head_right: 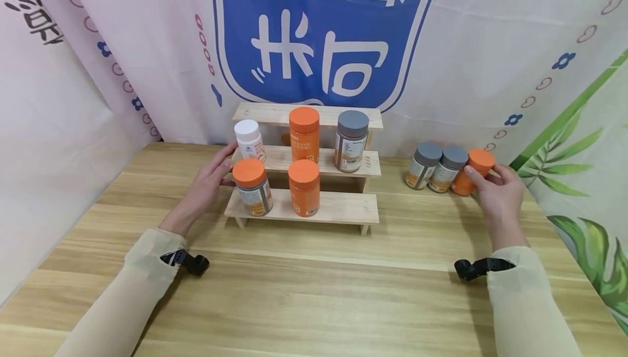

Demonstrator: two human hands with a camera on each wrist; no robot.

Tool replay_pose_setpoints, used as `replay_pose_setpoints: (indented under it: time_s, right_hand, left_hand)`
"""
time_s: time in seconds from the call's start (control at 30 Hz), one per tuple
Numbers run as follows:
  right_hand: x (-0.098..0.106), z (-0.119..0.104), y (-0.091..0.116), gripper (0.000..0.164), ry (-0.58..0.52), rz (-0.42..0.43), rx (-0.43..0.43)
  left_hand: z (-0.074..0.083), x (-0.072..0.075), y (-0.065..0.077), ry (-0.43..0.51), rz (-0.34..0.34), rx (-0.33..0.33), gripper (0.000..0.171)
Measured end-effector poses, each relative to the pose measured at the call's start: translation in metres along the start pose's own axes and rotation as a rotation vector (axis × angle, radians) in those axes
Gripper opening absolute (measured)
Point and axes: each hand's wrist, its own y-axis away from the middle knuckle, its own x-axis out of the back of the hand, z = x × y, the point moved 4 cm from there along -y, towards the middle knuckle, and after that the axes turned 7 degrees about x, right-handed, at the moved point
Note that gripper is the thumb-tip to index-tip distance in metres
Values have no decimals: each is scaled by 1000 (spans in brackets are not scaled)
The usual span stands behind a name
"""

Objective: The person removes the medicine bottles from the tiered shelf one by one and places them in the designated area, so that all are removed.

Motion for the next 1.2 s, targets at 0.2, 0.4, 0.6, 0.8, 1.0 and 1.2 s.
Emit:
replay_pose_setpoints:
  time_s: [0.2,0.4,0.6,0.8,1.0,1.2]
  right_hand:
    - [-1,-6,5,106,92,-17,64]
    - [-3,-25,18,97,227,-24,196]
    - [-15,-52,44,87,227,47,350]
    - [-38,-76,71,75,259,60,604]
    - [-67,-87,93,69,311,48,815]
    - [-92,-92,112,72,310,-17,893]
  left_hand:
    - [-1,0,1,0,-1,3,57]
    - [-1,-1,0,3,-1,-3,56]
    - [-2,-1,-1,7,-2,0,57]
    - [-3,0,0,3,3,2,57]
    - [-3,0,0,0,9,5,56]
    - [-1,0,0,-5,7,4,56]
